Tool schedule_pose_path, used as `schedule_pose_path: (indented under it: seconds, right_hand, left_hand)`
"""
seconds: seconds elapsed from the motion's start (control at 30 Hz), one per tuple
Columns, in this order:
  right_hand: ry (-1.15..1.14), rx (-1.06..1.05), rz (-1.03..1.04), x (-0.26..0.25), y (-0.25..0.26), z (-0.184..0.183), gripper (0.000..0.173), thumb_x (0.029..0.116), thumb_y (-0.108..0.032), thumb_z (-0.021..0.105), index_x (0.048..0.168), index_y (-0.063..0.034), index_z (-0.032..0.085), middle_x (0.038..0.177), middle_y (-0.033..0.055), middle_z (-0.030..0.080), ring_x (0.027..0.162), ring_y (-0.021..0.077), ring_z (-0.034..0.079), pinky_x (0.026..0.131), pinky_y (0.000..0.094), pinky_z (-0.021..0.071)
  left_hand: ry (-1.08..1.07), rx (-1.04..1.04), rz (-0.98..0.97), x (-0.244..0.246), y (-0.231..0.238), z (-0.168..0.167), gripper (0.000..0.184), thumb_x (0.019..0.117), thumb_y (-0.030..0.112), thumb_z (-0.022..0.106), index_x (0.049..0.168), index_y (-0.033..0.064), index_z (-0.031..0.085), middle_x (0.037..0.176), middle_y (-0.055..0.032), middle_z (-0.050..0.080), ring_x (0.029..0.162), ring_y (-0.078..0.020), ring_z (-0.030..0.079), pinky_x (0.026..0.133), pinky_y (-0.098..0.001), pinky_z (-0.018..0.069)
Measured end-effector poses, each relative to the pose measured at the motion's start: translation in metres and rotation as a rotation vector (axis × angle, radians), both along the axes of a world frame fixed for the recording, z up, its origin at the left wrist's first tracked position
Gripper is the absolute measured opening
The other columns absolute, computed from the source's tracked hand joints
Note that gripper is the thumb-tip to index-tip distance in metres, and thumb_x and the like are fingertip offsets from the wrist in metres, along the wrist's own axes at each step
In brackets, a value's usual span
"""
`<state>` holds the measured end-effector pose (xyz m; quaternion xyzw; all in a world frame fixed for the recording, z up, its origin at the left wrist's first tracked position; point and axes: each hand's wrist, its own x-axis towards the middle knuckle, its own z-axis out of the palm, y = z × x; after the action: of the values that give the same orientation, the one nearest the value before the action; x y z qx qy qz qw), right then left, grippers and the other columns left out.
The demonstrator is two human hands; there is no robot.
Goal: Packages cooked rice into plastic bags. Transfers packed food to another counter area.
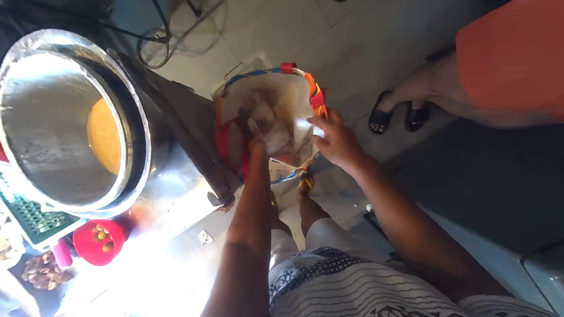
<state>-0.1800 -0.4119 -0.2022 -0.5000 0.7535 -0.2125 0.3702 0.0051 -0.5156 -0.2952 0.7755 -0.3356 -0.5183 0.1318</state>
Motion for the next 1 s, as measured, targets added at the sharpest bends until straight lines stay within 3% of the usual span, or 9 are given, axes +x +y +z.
schedule_pose_path:
  seconds: [0.17, 0.33, 0.43, 0.5, 0.57, 0.67, 0.73, 0.87, 1.0]
  right_hand:
    - [-0.066, -0.135, -0.161, 0.033, 0.05, 0.01, 0.063, 0.0986, -0.036, 0.066, 0.156, -0.0176, 0.045, 0.169, 0.0204, 0.018, 0.124, 0.037, 0.06, 0.089, 0.0521, 0.0585]
    - [-0.029, -0.128, -0.267, 0.059, 0.133, 0.009, 0.045, 0.1041, -0.028, 0.057, 0.147, -0.0121, 0.056, 0.165, 0.018, 0.031, 0.128, 0.0335, 0.059, 0.096, 0.0488, 0.0573]
    - [0.003, 0.117, -0.309, 0.077, 0.195, 0.012, 0.04, 0.1057, -0.023, 0.054, 0.141, -0.0056, 0.06, 0.161, 0.0219, 0.038, 0.131, 0.0385, 0.057, 0.105, 0.051, 0.0511]
    - [0.003, 0.271, -0.316, 0.096, 0.238, 0.016, 0.04, 0.1069, -0.021, 0.05, 0.142, -0.0033, 0.059, 0.158, 0.024, 0.042, 0.138, 0.0399, 0.051, 0.113, 0.0523, 0.0444]
    - [-0.017, 0.336, -0.385, 0.129, 0.283, 0.019, 0.04, 0.1074, -0.021, 0.049, 0.142, -0.0018, 0.059, 0.154, 0.0248, 0.047, 0.14, 0.04, 0.049, 0.114, 0.0534, 0.0414]
    - [-0.098, 0.408, -0.617, 0.199, 0.347, 0.031, 0.04, 0.107, -0.019, 0.049, 0.143, -0.0036, 0.058, 0.151, 0.022, 0.05, 0.14, 0.0379, 0.05, 0.115, 0.0528, 0.0409]
    - [-0.135, 0.414, -0.788, 0.257, 0.381, 0.04, 0.039, 0.1061, -0.018, 0.05, 0.142, -0.0041, 0.058, 0.146, 0.021, 0.054, 0.132, 0.0385, 0.056, 0.109, 0.0552, 0.0456]
    - [-0.258, 0.451, -1.058, 0.372, 0.426, 0.063, 0.037, 0.1058, -0.016, 0.052, 0.139, -0.0022, 0.059, 0.141, 0.0232, 0.057, 0.129, 0.0412, 0.057, 0.107, 0.06, 0.0452]
    - [-0.256, 0.436, -1.355, 0.479, 0.463, 0.096, 0.029, 0.1056, -0.014, 0.051, 0.124, 0.0029, 0.064, 0.128, 0.0245, 0.064, 0.119, 0.0429, 0.063, 0.099, 0.0622, 0.0482]
  left_hand:
    - [0.11, 0.07, -0.012, 0.004, 0.001, 0.003, 0.06, 0.1071, 0.053, 0.042, 0.146, 0.0085, 0.049, 0.143, -0.0222, 0.051, 0.128, -0.0374, 0.052, 0.098, -0.0635, 0.046]
    - [0.285, 0.079, 0.012, 0.006, 0.01, 0.015, 0.058, 0.1081, 0.043, 0.047, 0.154, 0.0093, 0.037, 0.157, -0.0197, 0.038, 0.14, -0.0367, 0.044, 0.107, -0.0605, 0.0433]
    - [0.359, -0.036, -0.142, 0.003, 0.015, 0.025, 0.048, 0.1095, 0.031, 0.046, 0.149, 0.0044, 0.042, 0.149, -0.0183, 0.046, 0.131, -0.0301, 0.049, 0.105, -0.0531, 0.0449]
    - [0.319, -0.176, -0.399, 0.007, 0.017, 0.035, 0.042, 0.1103, 0.022, 0.042, 0.146, -0.0004, 0.044, 0.144, -0.0199, 0.051, 0.126, -0.0274, 0.053, 0.103, -0.0459, 0.0477]
    - [0.181, -0.39, -0.748, 0.012, 0.023, 0.06, 0.047, 0.1096, 0.015, 0.044, 0.151, -0.0067, 0.037, 0.15, -0.0279, 0.046, 0.137, -0.0349, 0.048, 0.112, -0.0473, 0.0423]
    - [0.521, -0.682, -0.737, -0.009, 0.061, 0.087, 0.067, 0.1022, 0.016, 0.06, 0.157, 0.0007, 0.026, 0.15, -0.0229, 0.044, 0.126, -0.026, 0.057, 0.1, -0.0396, 0.0537]
    - [0.749, -0.759, -0.986, -0.015, 0.1, 0.112, 0.074, 0.0996, 0.012, 0.059, 0.159, -0.0038, 0.017, 0.162, -0.0266, 0.024, 0.139, -0.0293, 0.044, 0.107, -0.0374, 0.0476]
    - [0.762, -0.716, -1.674, 0.018, 0.175, 0.119, 0.065, 0.0997, 0.013, 0.058, 0.154, -0.0092, 0.03, 0.163, -0.0322, 0.016, 0.143, -0.0328, 0.04, 0.108, -0.0344, 0.0463]
    - [0.508, -0.475, -2.398, 0.085, 0.228, 0.082, 0.051, 0.103, 0.012, 0.053, 0.147, -0.011, 0.041, 0.154, -0.0367, 0.035, 0.139, -0.0478, 0.044, 0.112, -0.0542, 0.0423]
